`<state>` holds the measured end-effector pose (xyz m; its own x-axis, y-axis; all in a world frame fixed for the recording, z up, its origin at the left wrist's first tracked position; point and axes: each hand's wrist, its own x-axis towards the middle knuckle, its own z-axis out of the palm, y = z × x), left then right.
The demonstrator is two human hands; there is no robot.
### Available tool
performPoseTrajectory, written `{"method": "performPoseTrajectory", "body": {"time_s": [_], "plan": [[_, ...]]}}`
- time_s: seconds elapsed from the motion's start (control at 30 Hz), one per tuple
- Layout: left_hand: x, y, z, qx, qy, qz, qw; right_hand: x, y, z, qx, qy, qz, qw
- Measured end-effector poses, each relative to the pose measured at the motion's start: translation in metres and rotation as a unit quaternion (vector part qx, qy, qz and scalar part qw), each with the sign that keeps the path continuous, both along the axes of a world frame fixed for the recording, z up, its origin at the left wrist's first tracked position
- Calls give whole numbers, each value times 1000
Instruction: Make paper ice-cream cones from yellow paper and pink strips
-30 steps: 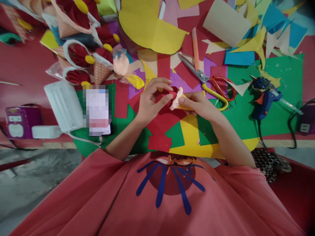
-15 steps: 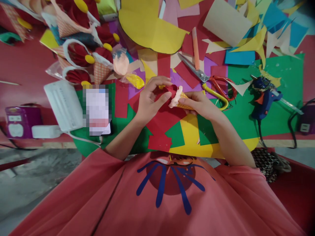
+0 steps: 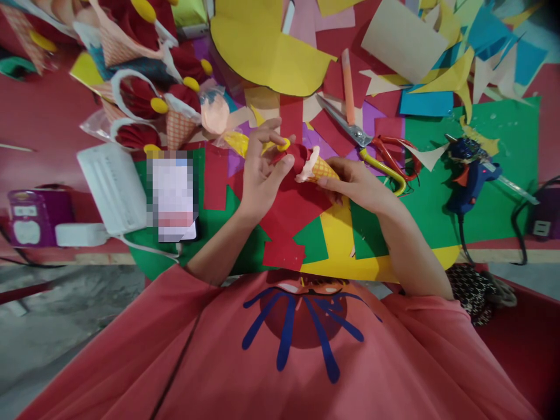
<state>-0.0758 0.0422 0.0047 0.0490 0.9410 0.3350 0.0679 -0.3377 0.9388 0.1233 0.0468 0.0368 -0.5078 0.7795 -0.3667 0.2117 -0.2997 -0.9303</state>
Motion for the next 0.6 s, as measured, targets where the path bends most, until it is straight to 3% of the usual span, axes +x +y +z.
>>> {"method": "performPoseTrajectory", "body": {"time_s": [0.1,0.23,0.4,0.6], "plan": [[2,-3,2,22,23,7,999,0,0,-3,9,19,-18,1000],[3,-6,6,61,109,-46,991,0,0,-4,27,9,-20,999],[4,-8,12,60,121,-63,989,-1,-1,-2,42,-17,-20,999],[4,-7,10,35,128,-63,989,-5,-4,3,129,-139,-32,981]]}}
